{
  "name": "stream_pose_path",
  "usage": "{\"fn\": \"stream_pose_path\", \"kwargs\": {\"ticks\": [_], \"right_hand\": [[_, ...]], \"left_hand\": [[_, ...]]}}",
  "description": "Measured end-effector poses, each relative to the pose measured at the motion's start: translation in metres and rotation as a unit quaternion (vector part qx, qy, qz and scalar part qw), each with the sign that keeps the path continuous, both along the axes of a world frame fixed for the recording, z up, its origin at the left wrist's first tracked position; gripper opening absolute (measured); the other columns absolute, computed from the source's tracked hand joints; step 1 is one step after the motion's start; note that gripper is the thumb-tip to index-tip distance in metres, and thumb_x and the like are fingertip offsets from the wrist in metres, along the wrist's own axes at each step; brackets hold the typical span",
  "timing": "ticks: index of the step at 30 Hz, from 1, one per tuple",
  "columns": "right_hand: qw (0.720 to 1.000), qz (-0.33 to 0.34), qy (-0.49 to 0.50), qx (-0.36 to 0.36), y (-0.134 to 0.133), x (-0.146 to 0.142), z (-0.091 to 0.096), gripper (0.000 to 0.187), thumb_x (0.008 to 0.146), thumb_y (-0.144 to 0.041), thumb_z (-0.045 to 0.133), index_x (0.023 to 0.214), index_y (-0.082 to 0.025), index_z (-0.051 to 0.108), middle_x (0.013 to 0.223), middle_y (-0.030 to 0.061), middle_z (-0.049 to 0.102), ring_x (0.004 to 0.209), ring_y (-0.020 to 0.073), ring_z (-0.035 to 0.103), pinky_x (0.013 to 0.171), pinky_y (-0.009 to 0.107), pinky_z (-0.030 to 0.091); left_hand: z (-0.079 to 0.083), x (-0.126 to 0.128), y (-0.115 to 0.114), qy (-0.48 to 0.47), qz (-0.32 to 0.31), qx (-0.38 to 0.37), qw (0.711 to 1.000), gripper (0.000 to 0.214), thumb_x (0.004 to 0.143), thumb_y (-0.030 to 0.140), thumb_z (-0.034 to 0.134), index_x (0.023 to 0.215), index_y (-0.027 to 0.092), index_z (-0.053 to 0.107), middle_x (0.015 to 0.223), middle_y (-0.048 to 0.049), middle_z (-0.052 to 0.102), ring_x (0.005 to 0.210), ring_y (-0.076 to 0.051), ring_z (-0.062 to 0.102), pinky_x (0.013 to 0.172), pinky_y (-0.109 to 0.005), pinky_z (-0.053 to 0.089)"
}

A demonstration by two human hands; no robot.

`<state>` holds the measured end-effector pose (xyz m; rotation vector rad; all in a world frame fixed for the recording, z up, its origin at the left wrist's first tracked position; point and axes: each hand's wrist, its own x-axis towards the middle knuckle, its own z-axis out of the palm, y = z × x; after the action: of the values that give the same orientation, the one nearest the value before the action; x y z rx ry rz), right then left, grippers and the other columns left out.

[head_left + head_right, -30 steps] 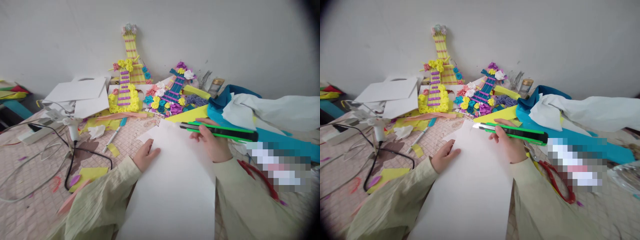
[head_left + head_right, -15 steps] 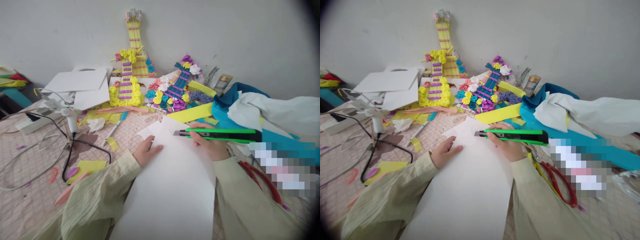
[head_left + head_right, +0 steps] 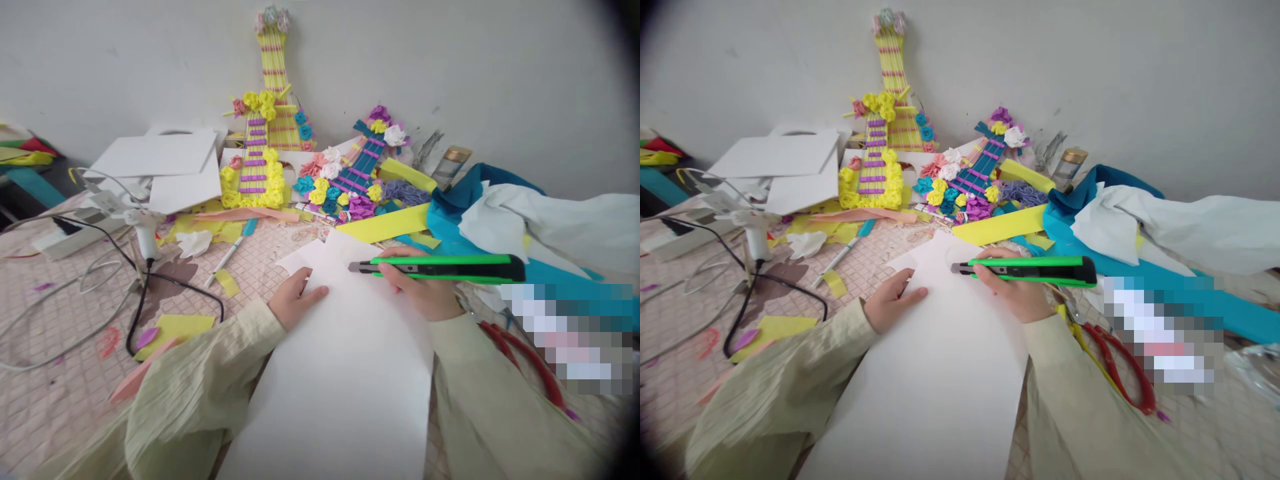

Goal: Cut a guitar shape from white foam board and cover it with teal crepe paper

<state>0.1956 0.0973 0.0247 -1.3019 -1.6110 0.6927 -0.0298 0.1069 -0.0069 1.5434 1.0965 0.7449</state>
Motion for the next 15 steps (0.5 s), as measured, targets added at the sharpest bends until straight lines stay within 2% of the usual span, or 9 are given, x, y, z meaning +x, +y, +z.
{"fn": "stream_pose_path", "kwargs": {"ticks": [4, 11, 15], "right_hand": [[0.999, 0.003, -0.034, 0.017, -0.0011, 0.0031, 0.0016, 0.019, 0.074, -0.037, 0.058, 0.084, -0.021, 0.059, 0.060, -0.0021, 0.054, 0.047, 0.0104, 0.048, 0.048, 0.026, 0.039], [0.995, 0.013, -0.078, 0.053, -0.0021, 0.0060, 0.0071, 0.017, 0.074, -0.035, 0.058, 0.084, -0.021, 0.059, 0.079, 0.0020, 0.061, 0.070, 0.0166, 0.057, 0.062, 0.029, 0.044], [0.993, 0.020, -0.090, 0.079, -0.0013, 0.0071, 0.0087, 0.014, 0.073, -0.032, 0.060, 0.083, -0.022, 0.059, 0.082, 0.0017, 0.062, 0.074, 0.0165, 0.057, 0.067, 0.028, 0.045]], "left_hand": [[-0.0020, 0.0000, 0.0001, -0.008, -0.003, -0.002, 1.000, 0.041, 0.071, 0.051, 0.055, 0.089, 0.016, 0.048, 0.063, 0.0013, 0.057, 0.050, -0.012, 0.053, 0.043, -0.021, 0.037], [-0.0040, -0.0001, 0.0007, -0.010, -0.008, 0.002, 1.000, 0.040, 0.072, 0.050, 0.054, 0.091, 0.016, 0.048, 0.064, 0.0006, 0.058, 0.051, -0.012, 0.054, 0.042, -0.020, 0.037], [-0.0036, 0.0000, 0.0008, -0.015, -0.009, -0.002, 1.000, 0.039, 0.072, 0.049, 0.055, 0.090, 0.016, 0.048, 0.064, 0.0009, 0.058, 0.051, -0.011, 0.054, 0.042, -0.020, 0.037]]}}
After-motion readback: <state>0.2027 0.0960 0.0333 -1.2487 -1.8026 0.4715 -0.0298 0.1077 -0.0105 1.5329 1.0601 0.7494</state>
